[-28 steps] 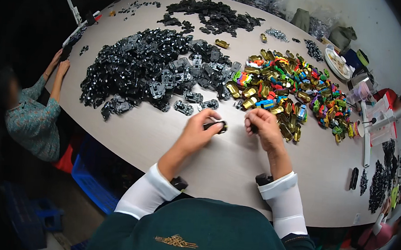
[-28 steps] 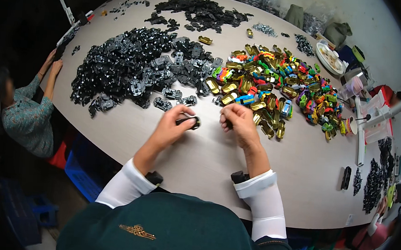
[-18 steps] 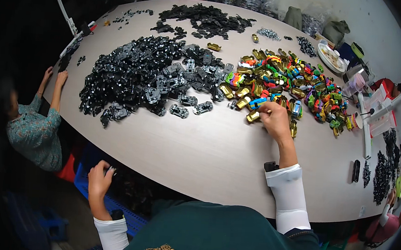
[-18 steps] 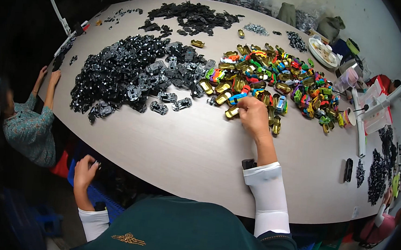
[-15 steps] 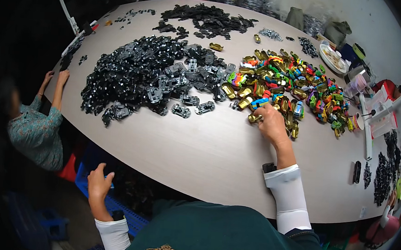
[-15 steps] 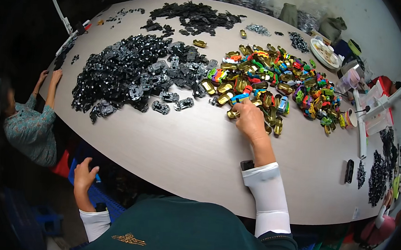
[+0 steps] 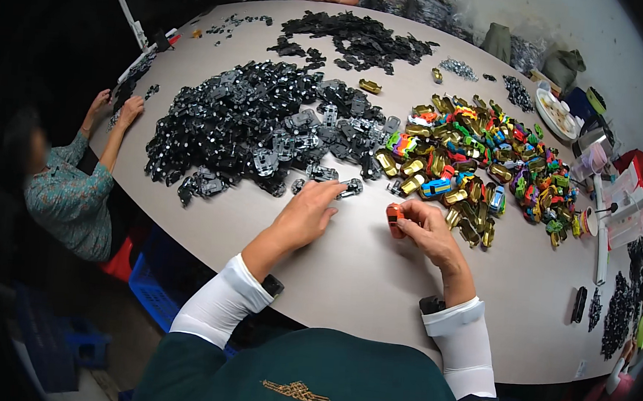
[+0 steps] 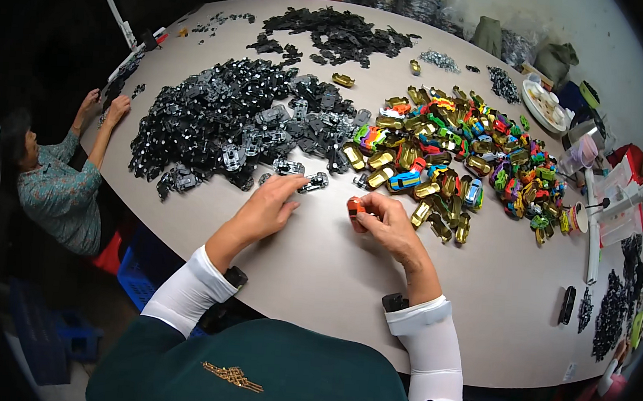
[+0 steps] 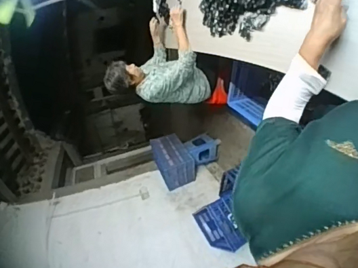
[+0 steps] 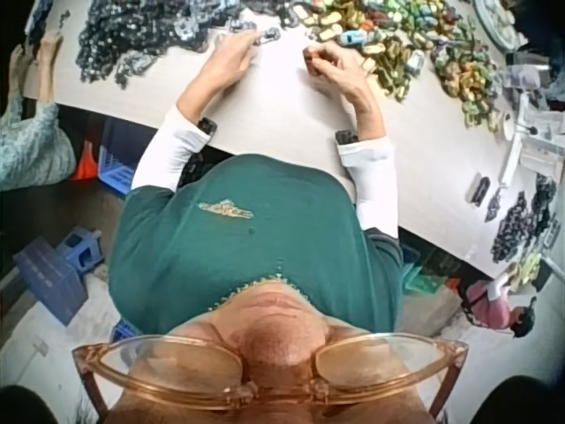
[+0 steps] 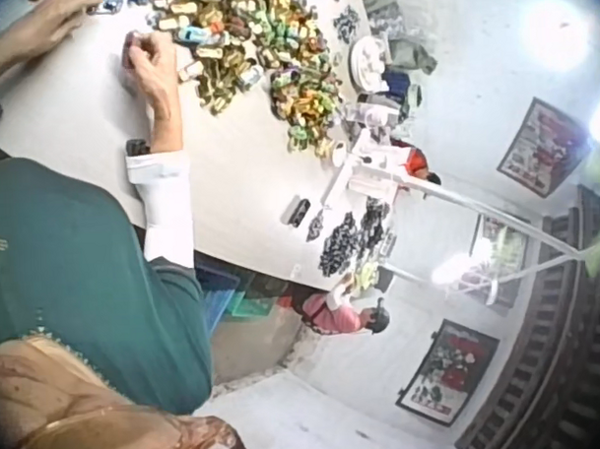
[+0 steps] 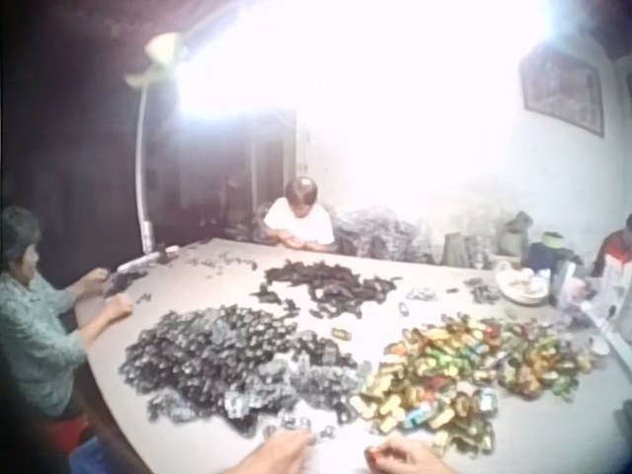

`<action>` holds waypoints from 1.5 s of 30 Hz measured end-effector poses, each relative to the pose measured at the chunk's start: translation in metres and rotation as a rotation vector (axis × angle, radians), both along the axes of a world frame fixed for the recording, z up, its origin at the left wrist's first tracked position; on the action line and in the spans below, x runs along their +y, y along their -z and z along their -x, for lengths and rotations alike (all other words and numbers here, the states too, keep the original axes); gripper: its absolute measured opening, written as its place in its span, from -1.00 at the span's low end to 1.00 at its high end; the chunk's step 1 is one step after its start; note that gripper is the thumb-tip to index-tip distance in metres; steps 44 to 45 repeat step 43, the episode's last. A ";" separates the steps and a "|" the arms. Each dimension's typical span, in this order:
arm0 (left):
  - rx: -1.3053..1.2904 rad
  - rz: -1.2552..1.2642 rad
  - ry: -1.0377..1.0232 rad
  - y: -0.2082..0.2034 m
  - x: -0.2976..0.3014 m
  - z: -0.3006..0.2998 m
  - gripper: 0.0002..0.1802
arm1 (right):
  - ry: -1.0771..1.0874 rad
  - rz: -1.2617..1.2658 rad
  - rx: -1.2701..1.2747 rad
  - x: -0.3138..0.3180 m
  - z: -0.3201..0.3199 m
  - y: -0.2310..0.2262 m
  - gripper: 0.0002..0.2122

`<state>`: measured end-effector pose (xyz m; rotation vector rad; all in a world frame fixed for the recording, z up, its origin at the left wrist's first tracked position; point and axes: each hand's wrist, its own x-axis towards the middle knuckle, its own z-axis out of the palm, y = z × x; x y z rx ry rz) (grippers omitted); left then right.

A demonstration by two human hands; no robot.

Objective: The person assembles small toy cars by hand at a large table. They pick up a black chassis and a colored body, fit the body onto the chassis, and place the completed unit on the table. This process is repeated with various colored bodies and black chassis throughout the clip.

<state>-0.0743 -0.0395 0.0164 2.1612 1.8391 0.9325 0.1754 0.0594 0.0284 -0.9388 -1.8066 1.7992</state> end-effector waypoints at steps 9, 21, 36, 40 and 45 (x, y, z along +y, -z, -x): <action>0.090 0.040 -0.166 0.018 0.026 -0.017 -0.64 | -0.049 -0.207 -0.058 -0.003 0.005 0.004 -0.80; -0.763 0.306 -0.077 0.007 0.018 -0.040 -0.55 | -0.021 -0.348 -0.038 -0.006 0.010 0.019 -0.60; -1.359 0.426 -0.036 0.027 0.020 -0.060 -0.62 | 0.096 -0.265 -0.005 -0.010 0.015 0.014 -0.77; -1.390 0.470 -0.070 0.029 0.020 -0.059 -0.61 | 0.148 -0.038 0.141 -0.009 0.015 0.015 -0.73; -1.426 0.459 -0.120 0.026 0.020 -0.059 -0.59 | 0.091 -0.284 0.034 -0.003 0.007 0.015 -0.66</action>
